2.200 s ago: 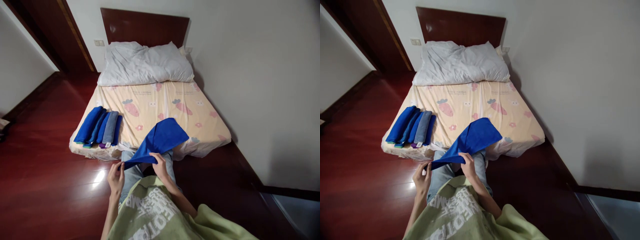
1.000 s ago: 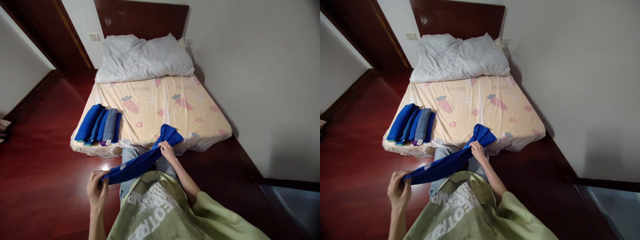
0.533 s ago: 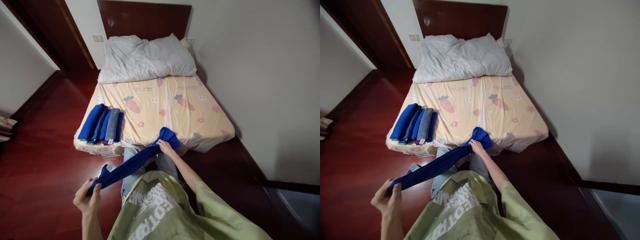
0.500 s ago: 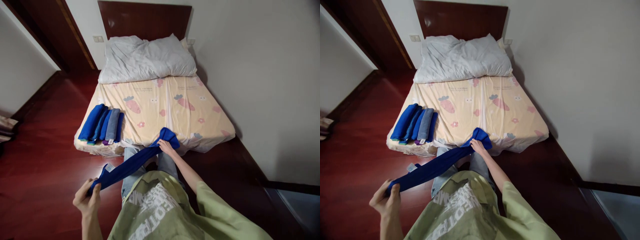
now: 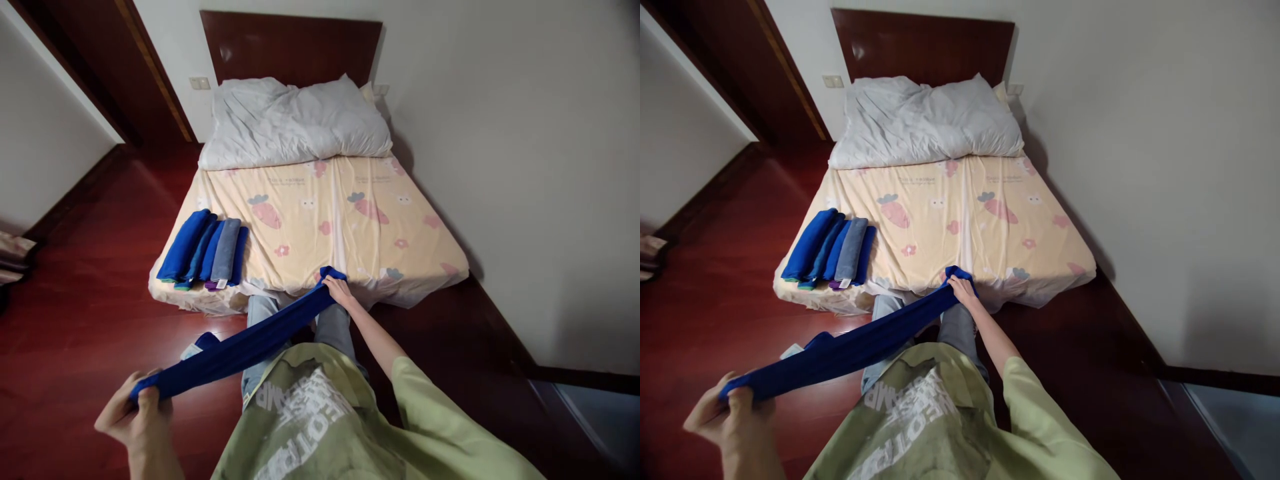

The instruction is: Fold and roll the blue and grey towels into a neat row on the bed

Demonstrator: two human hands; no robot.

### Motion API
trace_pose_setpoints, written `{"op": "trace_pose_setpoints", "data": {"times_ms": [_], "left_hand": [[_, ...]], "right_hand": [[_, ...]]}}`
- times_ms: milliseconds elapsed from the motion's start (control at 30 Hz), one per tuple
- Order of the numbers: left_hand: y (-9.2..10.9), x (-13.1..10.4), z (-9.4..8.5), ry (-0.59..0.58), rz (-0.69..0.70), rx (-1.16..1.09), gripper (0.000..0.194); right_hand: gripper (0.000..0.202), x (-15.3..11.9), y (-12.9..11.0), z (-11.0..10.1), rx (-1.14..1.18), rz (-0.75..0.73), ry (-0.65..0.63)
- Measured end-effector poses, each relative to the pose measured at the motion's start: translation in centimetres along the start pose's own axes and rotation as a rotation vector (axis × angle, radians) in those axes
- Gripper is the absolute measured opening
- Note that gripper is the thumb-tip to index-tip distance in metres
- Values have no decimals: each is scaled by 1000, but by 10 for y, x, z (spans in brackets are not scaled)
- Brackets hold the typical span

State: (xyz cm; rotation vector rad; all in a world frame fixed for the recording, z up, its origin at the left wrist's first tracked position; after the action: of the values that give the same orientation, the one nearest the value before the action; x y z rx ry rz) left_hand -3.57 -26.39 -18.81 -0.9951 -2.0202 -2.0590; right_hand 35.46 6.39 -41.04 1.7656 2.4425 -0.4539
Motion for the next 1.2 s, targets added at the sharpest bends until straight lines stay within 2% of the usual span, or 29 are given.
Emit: {"op": "trace_pose_setpoints", "data": {"times_ms": [100, 167, 300, 400, 500, 667, 800, 900, 1033, 1200], "left_hand": [[6, 4, -1, 13, 8, -15, 6], [8, 11, -4, 51, 5, -22, 10], [-1, 28, -8, 115, 21, -60, 19], [-17, 40, -1, 140, 0, -115, 26], [-32, 55, 19, 136, -7, -148, 32], [-48, 90, 64, 102, 9, -193, 34], [-50, 117, 97, 0, 78, -119, 31], [-54, 131, 114, -76, 54, -57, 34], [-53, 137, 126, -187, 44, 3, 40], [-47, 137, 136, -315, 3, -13, 40]], "right_hand": [[45, 6, 5, -7, 1, 15, 59], [43, 6, 18, -19, 38, 47, 132], [35, -4, 58, -54, 167, 120, 337], [31, -21, 91, -80, 247, 145, 463], [29, -40, 119, -102, 288, 159, 542], [30, -71, 151, -148, 448, 173, 653], [30, -95, 159, -192, 493, 102, 724], [25, -112, 161, -216, 459, 17, 751], [23, -130, 175, -232, 425, 49, 835], [32, -142, 193, -239, 489, 197, 881]]}}
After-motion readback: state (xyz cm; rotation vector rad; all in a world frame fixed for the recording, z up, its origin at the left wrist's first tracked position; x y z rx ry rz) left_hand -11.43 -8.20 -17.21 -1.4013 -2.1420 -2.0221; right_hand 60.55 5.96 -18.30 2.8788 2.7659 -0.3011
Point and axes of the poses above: each hand's wrist, its own x-axis towards the middle knuckle, its own z-axis out of the palm, y = z × x, the point moved 5 cm from there along x, towards the middle knuckle, and after that the axes turned 10 degrees about z, right-handed, at the moved point
